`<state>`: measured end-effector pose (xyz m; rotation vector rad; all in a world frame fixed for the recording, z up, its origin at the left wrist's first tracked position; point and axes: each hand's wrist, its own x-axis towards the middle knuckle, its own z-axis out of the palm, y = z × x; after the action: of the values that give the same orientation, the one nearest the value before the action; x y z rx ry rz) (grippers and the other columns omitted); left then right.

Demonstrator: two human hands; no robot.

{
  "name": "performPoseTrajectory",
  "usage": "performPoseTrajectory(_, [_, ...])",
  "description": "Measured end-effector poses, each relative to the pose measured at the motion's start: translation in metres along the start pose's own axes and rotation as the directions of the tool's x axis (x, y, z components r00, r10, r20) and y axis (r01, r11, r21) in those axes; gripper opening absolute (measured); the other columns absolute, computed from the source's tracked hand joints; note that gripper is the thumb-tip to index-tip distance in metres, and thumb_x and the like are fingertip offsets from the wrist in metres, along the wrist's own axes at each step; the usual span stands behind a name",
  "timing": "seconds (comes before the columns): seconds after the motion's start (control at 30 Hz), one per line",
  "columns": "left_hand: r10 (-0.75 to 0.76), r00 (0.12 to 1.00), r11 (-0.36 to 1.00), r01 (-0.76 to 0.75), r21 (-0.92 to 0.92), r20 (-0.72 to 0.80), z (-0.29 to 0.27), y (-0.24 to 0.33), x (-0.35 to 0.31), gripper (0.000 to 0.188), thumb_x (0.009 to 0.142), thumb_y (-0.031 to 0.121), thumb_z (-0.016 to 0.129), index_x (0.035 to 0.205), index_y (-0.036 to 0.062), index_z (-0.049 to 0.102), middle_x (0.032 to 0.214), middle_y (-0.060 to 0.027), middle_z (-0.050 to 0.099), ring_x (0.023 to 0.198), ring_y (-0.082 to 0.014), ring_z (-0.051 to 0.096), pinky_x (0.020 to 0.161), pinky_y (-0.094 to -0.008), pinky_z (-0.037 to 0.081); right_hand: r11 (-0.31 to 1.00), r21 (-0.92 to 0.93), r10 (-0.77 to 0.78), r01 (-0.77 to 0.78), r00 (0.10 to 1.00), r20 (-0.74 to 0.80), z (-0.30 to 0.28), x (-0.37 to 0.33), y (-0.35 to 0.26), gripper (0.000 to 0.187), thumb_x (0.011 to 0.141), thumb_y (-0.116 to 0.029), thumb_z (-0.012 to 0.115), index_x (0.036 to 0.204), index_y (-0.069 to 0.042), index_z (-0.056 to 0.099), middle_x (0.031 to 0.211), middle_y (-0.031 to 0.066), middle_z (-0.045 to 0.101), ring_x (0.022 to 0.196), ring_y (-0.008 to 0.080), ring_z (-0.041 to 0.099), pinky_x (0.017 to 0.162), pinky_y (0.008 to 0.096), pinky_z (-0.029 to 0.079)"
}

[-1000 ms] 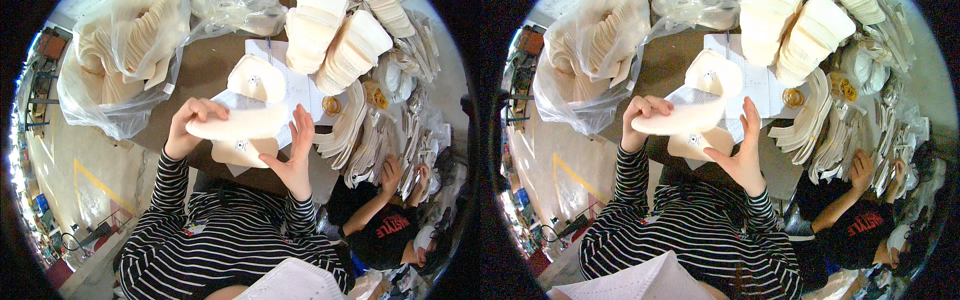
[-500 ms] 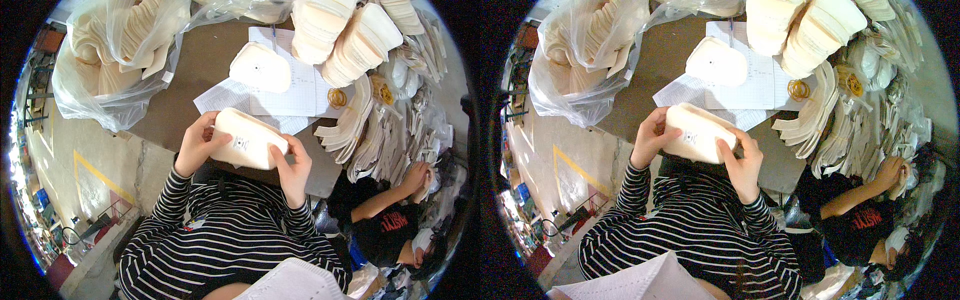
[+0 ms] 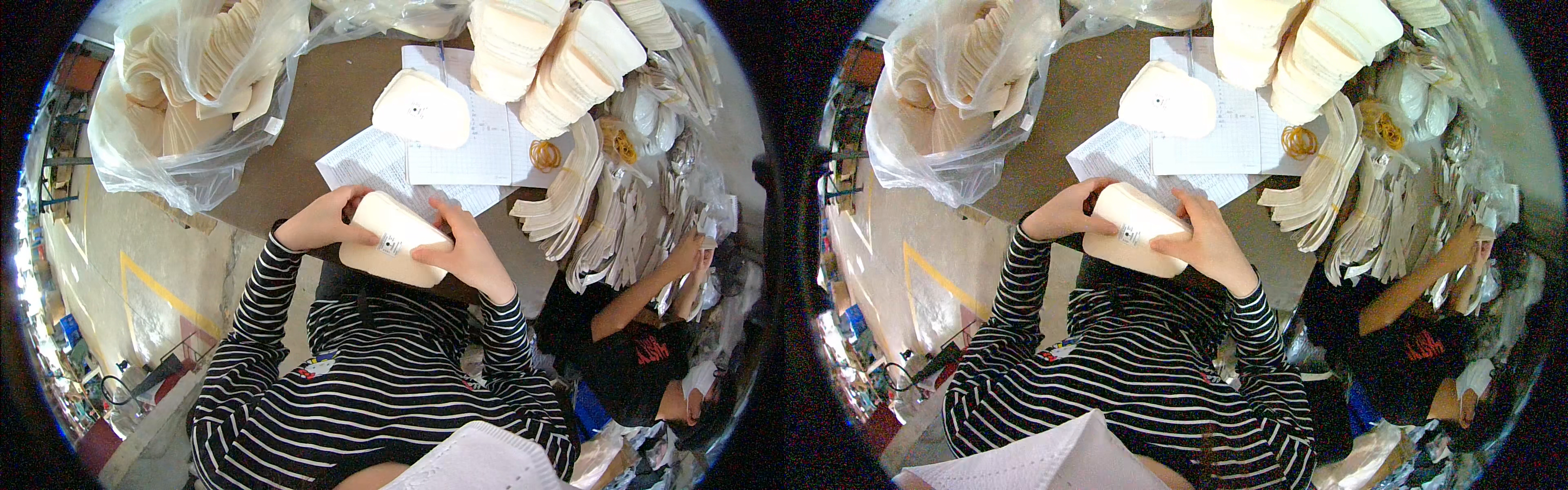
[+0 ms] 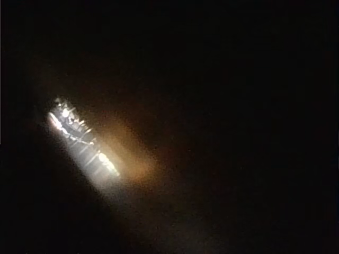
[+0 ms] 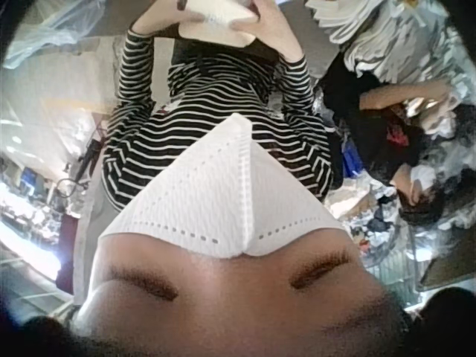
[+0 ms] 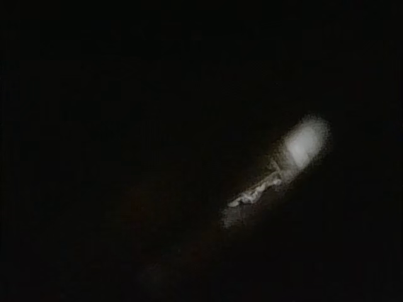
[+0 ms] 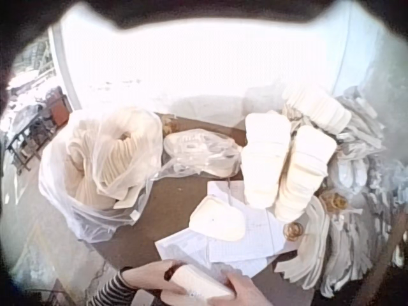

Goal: The person repeatedly picks up stacks of white fabric pieces from a plastic bag, aligns them by hand, and places them on a table. The person handles the pieces one at a time, occasionally adjusting the stack before setting it down.

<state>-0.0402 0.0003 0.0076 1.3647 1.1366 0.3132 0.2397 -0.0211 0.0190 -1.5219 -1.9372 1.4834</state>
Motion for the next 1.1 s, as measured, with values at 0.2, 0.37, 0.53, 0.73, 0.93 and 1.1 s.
performPoseTrajectory(0.2, [0.167, 0.986, 0.927, -0.148, 0.345, -0.024, 0.006, -0.009, -0.005, 0.080, 0.069, 0.029, 0.084, 0.133, -0.0026, 0.047, 0.119, -0.0187, 0.058, 0.107, -0.0266, 0.058, 0.097, -0.0341, 0.046, 0.984, -0.094, -0.155, 0.150, 0.987, -0.047, 0.019, -0.003, 0.006, 0.083, 0.072, -0.026, 0.079, 0.140, 0.005, 0.044, 0.119, 0.0248, 0.060, 0.114, 0.0393, 0.057, 0.101, 0.0439, 0.043])
performPoseTrajectory(0.37, [0.043, 0.985, 0.999, -0.037, -0.035, 0.167, 0.015, 0.005, -0.014, 0.090, 0.066, 0.011, 0.085, 0.140, 0.0023, 0.034, 0.127, -0.0186, 0.051, 0.116, -0.0282, 0.056, 0.100, -0.0376, 0.045, 0.989, -0.139, -0.040, 0.058, 0.992, 0.123, 0.020, -0.010, -0.027, 0.054, 0.066, -0.021, 0.076, 0.110, 0.003, 0.054, 0.109, 0.0261, 0.061, 0.102, 0.0435, 0.059, 0.089, 0.0492, 0.047])
performPoseTrajectory(0.53, [0.544, 0.832, 0.839, -0.540, 0.065, -0.108, 0.038, 0.006, -0.027, 0.097, 0.069, 0.010, 0.089, 0.144, 0.0000, 0.029, 0.132, -0.0172, 0.047, 0.121, -0.0281, 0.052, 0.107, -0.0376, 0.041, 0.902, -0.418, -0.210, 0.107, 0.955, -0.210, 0.017, -0.043, -0.065, 0.066, 0.065, -0.017, 0.078, 0.123, -0.002, 0.051, 0.115, 0.0187, 0.055, 0.105, 0.0383, 0.055, 0.091, 0.0471, 0.044])
performPoseTrajectory(0.73, [0.441, 0.887, 0.897, -0.439, 0.048, -0.135, 0.039, -0.034, 0.022, 0.098, 0.073, 0.018, 0.085, 0.150, 0.0033, 0.027, 0.140, -0.0166, 0.043, 0.136, -0.0311, 0.039, 0.116, -0.0413, 0.029, 0.849, -0.512, -0.295, 0.130, 0.921, -0.253, 0.025, -0.005, -0.041, 0.050, 0.075, -0.017, 0.073, 0.117, -0.002, 0.053, 0.099, 0.0167, 0.063, 0.090, 0.0357, 0.063, 0.076, 0.0460, 0.048])
performPoseTrajectory(0.93, [0.234, 0.846, 0.699, -0.489, -0.522, -0.479, 0.056, 0.003, 0.016, 0.117, 0.072, 0.031, 0.088, 0.157, 0.0048, 0.012, 0.161, -0.0169, 0.018, 0.151, -0.0286, 0.017, 0.121, -0.0510, 0.014, 0.973, -0.227, -0.174, 0.048, 0.800, -0.574, -0.001, -0.011, -0.062, 0.068, 0.070, -0.018, 0.083, 0.126, 0.004, 0.051, 0.109, 0.0223, 0.064, 0.100, 0.0372, 0.066, 0.084, 0.0441, 0.052])
performPoseTrajectory(1.1, [0.076, 0.914, 0.547, -0.372, -0.750, -0.398, 0.102, 0.014, 0.024, 0.089, 0.088, 0.046, 0.070, 0.152, 0.0006, 0.029, 0.152, -0.0150, 0.041, 0.140, -0.0260, 0.038, 0.116, -0.0419, 0.031, 0.967, -0.192, -0.251, 0.167, 0.755, -0.606, 0.029, -0.004, -0.073, 0.075, 0.068, -0.016, 0.081, 0.130, 0.003, 0.044, 0.118, 0.0249, 0.055, 0.109, 0.0435, 0.055, 0.091, 0.0494, 0.047])
